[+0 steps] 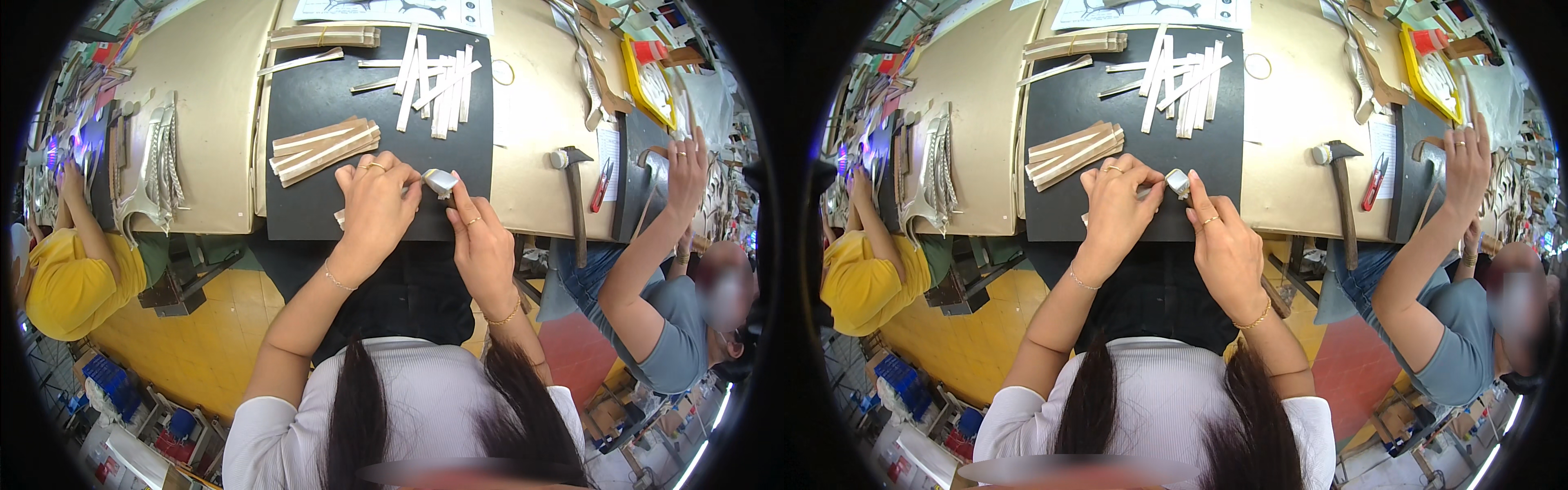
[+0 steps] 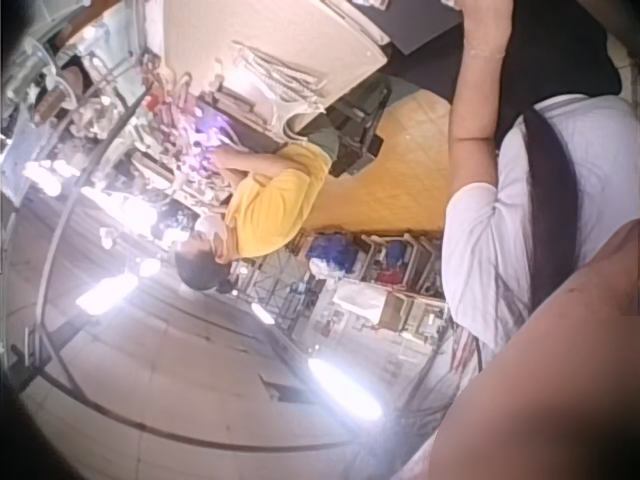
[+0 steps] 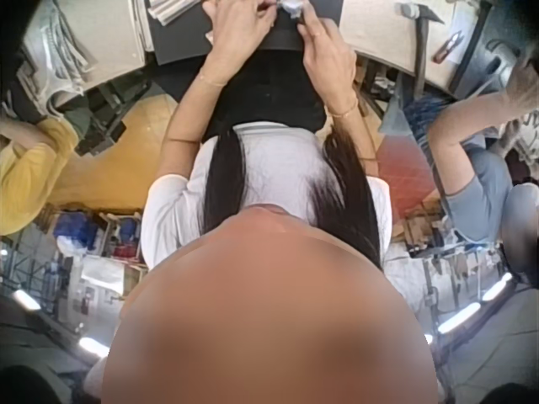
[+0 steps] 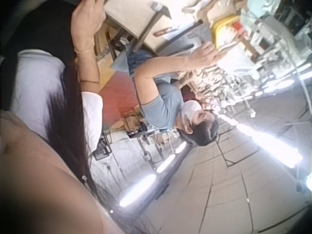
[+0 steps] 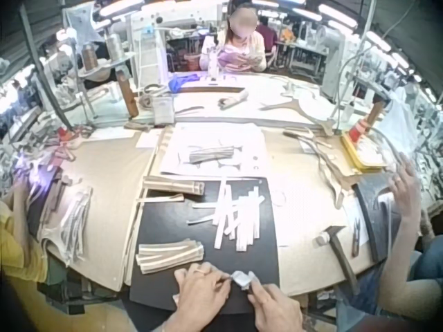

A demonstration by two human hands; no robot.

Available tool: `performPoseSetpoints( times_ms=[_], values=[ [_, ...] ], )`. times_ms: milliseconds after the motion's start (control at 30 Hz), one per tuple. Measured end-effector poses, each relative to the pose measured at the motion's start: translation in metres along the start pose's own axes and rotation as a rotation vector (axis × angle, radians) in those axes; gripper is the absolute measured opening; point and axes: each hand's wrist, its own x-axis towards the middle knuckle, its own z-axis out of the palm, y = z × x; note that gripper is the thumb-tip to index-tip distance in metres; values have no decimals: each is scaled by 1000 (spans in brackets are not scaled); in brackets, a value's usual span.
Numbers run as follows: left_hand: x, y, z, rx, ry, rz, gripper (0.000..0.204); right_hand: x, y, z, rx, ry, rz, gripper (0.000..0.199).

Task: The person repeatedly picks up small wooden strips, applies glue from a bottle, and presses them onto a small metal fixture. The process is repeated for multiple strips in a workshop setting with other workers visible in the background.

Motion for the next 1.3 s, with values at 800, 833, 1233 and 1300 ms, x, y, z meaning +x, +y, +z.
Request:
performPoseSetpoints(
  times_ms=[800, 833, 1233, 1300],
  values=[
    [-5, -1, 5, 32, 87, 58, 5, 11, -6, -8, -38, 81, -48, 53],
    [-6, -1, 5, 29, 91, 61, 5, 10, -6, -8, 11, 113, -75, 51],
    [-16, -11, -9, 7, 54, 63, 13, 9, -8, -5, -107, -59, -9, 48],
    [-16, -12, -7, -8, 69, 56, 12, 9, -8, -5, -111, -56, -9, 48]
  ],
)
